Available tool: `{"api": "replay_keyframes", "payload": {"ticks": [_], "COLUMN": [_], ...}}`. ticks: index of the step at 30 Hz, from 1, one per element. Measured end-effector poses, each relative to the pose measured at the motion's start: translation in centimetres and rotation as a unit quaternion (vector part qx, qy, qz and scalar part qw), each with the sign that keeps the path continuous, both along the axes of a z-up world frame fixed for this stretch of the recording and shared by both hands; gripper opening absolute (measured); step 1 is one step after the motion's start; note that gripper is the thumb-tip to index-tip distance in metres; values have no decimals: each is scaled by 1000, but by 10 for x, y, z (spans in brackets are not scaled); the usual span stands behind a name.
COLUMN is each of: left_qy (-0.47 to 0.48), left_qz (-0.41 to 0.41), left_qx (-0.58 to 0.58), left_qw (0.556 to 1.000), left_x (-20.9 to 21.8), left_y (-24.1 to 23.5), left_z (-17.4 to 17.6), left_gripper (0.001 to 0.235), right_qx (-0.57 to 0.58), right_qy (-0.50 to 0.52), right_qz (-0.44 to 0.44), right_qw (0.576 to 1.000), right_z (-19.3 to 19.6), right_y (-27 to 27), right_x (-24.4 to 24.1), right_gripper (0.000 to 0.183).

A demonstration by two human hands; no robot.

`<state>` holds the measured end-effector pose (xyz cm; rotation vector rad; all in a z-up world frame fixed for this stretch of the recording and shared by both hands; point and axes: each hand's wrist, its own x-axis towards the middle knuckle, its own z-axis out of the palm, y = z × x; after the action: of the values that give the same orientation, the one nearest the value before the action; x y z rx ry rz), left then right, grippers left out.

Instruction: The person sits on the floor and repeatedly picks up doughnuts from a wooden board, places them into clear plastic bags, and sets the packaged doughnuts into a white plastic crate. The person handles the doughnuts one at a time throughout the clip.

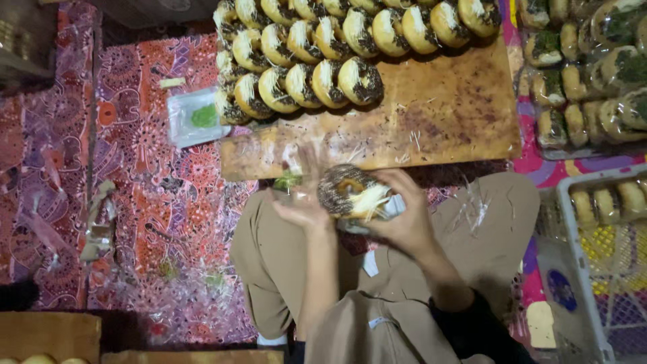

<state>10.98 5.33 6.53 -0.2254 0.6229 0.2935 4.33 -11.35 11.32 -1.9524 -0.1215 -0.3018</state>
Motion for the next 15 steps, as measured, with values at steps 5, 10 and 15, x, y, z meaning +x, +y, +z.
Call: {"api": "replay_keyframes", "payload": {"ticks": [5,10,15], "left_qy": [-210,-123,3], "left_qz": [-124,-193,-87], "left_qx": [125,230,608], "left_qw": [962,946,790], "left_x": [-31,-47,-90], "left_y": [-16,4,-17], "left_z": [-18,-25,24], "left_gripper": [60,60,42], "right_qx": [-139,108,-90], "right_qy": [-69,-56,-19], "right_qz": [-20,109,240], "right_qw": [988,987,966], "right_z": [14,15,68], "right_y": [31,19,-8], "right_x": [3,1,4], "right_gripper": [75,30,24]}}
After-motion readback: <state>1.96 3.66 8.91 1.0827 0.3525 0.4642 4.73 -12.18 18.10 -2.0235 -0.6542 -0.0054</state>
